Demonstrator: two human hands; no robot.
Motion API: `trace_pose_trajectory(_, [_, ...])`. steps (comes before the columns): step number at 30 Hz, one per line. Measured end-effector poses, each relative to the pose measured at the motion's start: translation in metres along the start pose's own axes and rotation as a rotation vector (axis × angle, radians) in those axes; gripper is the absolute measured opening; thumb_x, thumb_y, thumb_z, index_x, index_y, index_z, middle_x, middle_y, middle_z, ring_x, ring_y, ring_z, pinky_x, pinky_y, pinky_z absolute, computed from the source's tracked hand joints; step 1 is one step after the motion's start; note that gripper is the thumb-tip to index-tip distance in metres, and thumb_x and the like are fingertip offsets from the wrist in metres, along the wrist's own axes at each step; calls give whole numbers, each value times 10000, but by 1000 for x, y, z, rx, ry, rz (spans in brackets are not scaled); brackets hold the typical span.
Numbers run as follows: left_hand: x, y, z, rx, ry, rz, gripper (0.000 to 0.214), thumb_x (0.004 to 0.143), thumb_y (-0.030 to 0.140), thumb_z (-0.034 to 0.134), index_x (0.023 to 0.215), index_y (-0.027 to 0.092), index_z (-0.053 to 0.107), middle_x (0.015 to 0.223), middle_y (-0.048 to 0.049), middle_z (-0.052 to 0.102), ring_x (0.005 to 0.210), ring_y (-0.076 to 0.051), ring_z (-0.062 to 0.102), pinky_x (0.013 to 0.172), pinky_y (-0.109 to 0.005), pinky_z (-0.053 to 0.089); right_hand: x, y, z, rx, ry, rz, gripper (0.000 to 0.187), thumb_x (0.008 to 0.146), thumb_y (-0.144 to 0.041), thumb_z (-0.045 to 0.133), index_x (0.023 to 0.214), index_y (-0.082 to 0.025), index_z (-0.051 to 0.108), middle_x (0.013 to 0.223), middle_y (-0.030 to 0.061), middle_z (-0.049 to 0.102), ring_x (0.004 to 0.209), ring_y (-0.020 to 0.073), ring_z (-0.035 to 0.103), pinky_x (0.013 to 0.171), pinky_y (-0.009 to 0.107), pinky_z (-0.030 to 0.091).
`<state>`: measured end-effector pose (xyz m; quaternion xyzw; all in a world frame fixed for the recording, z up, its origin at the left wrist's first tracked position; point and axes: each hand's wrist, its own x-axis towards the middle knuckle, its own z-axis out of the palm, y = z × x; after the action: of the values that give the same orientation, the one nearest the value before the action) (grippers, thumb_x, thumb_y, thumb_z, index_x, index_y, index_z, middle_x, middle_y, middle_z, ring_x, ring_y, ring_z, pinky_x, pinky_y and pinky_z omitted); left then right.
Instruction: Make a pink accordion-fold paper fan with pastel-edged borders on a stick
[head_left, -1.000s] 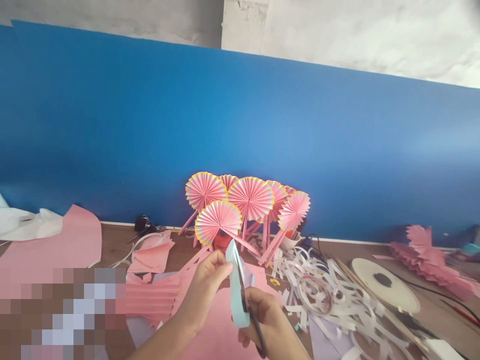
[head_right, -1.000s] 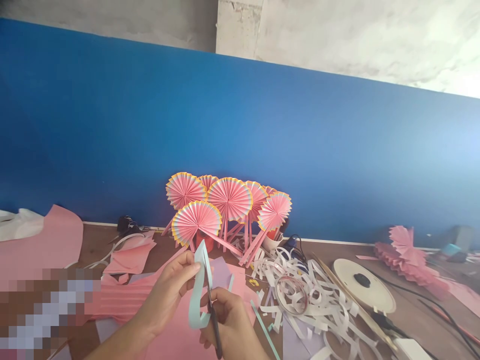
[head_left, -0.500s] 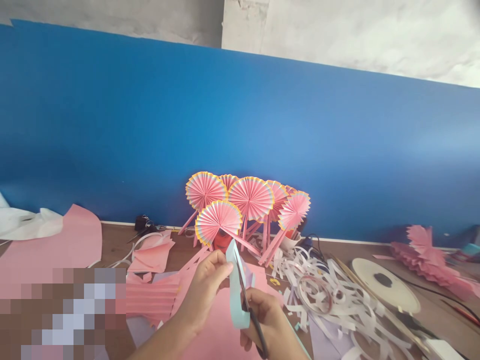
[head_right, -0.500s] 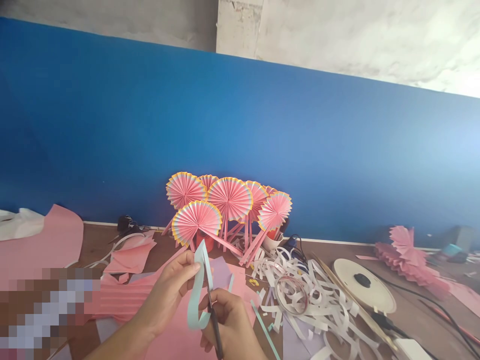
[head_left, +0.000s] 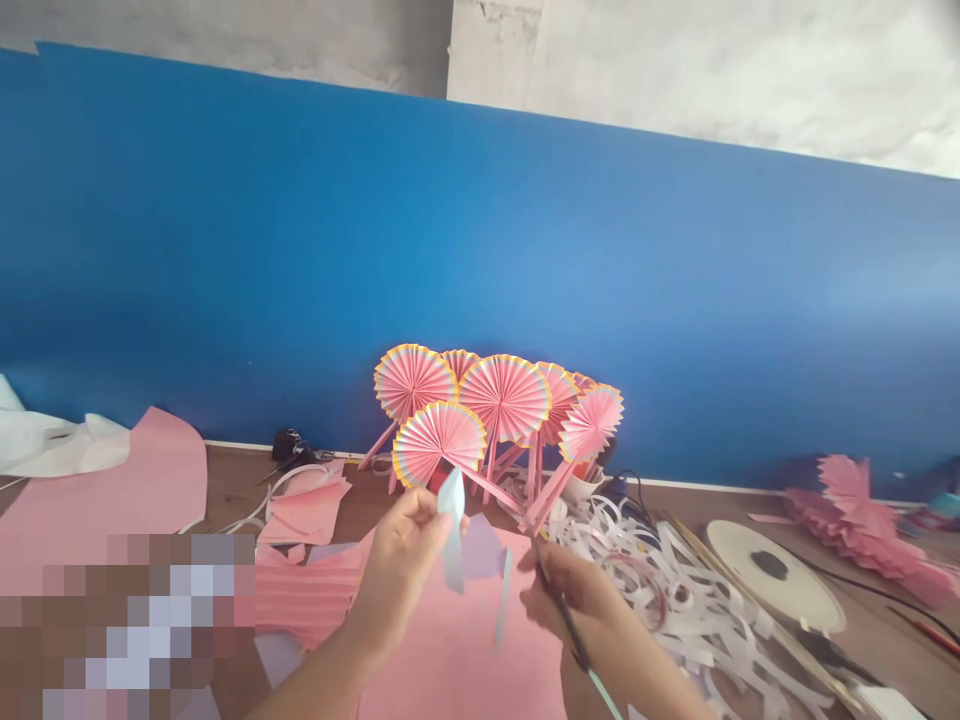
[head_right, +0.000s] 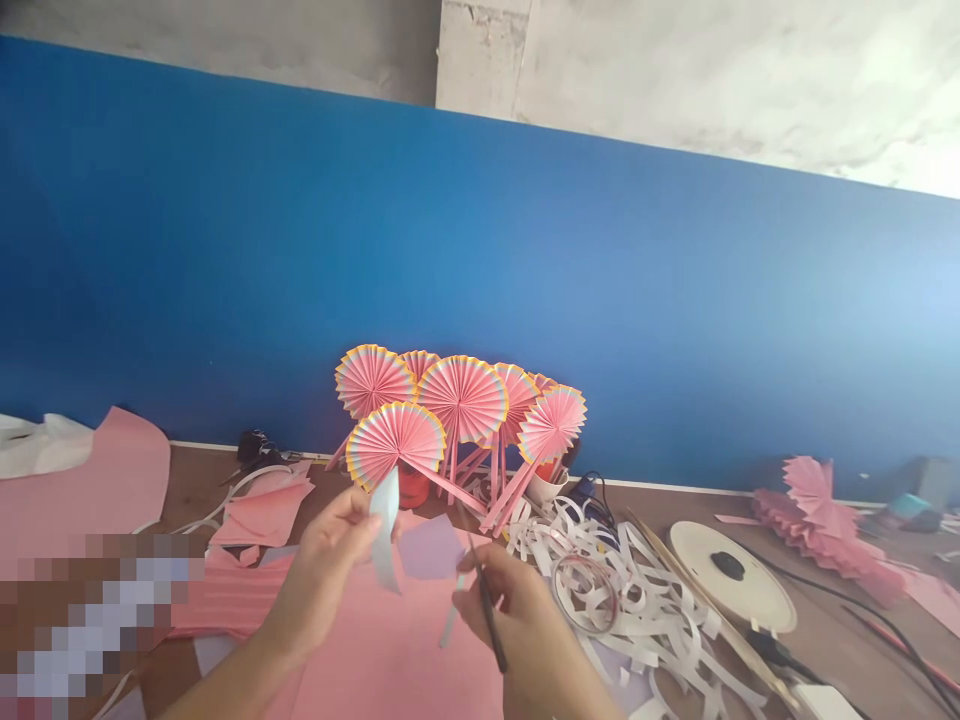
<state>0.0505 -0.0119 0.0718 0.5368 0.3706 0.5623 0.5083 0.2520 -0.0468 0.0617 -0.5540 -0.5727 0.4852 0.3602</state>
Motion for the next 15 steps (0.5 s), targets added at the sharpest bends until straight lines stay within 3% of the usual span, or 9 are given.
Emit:
trace_pose_trajectory(2, [-8, -5, 5, 266, -18, 198, 175, 845, 232, 514, 676, 205, 477, 703, -7, 576, 669, -153, 534, 646, -265, 418, -1, -5, 13, 117, 163, -112, 311, 702, -400, 684, 923, -212, 570, 641, -43, 504, 580, 123, 459, 558, 237, 372])
trace_pose_trajectory(5, [-19, -20, 14, 594, -86, 553, 154, 835, 109, 480, 712, 199, 497, 755, -35, 584, 716, -166, 539, 663, -275, 412, -5, -7, 35, 195, 242, -186, 399, 702, -438, 690, 1005, -226, 541, 747, -23, 533, 546, 107, 438, 501, 229, 367])
trace_pose_trajectory(8, [-25, -35, 20, 737, -124, 705, 178, 833, 61, 465, 720, 189, 517, 721, -44, 577, 680, -167, 532, 622, -273, 405, -6, 1, 44, 135, 281, -210, 333, 700, -381, 709, 937, -219, 541, 762, -22, 523, 542, 95, 428, 492, 219, 371])
trace_pose_trajectory(11, [-25, -38, 23, 691, -167, 589, 156, 800, 50, 498, 731, 177, 556, 738, -54, 589, 700, -173, 558, 632, -271, 423, -2, 9, 42, 132, 291, -200, 324, 709, -360, 708, 941, -223, 528, 698, -40, 493, 549, 100, 435, 487, 211, 366])
trace_pose_trajectory(15, [-20, -24, 25, 455, -249, 200, 93, 766, 112, 549, 725, 180, 598, 756, -41, 604, 721, -169, 581, 664, -263, 446, 1, 8, 33, 249, 276, -150, 312, 724, -364, 683, 956, -226, 526, 651, -52, 471, 509, 87, 389, 433, 194, 294])
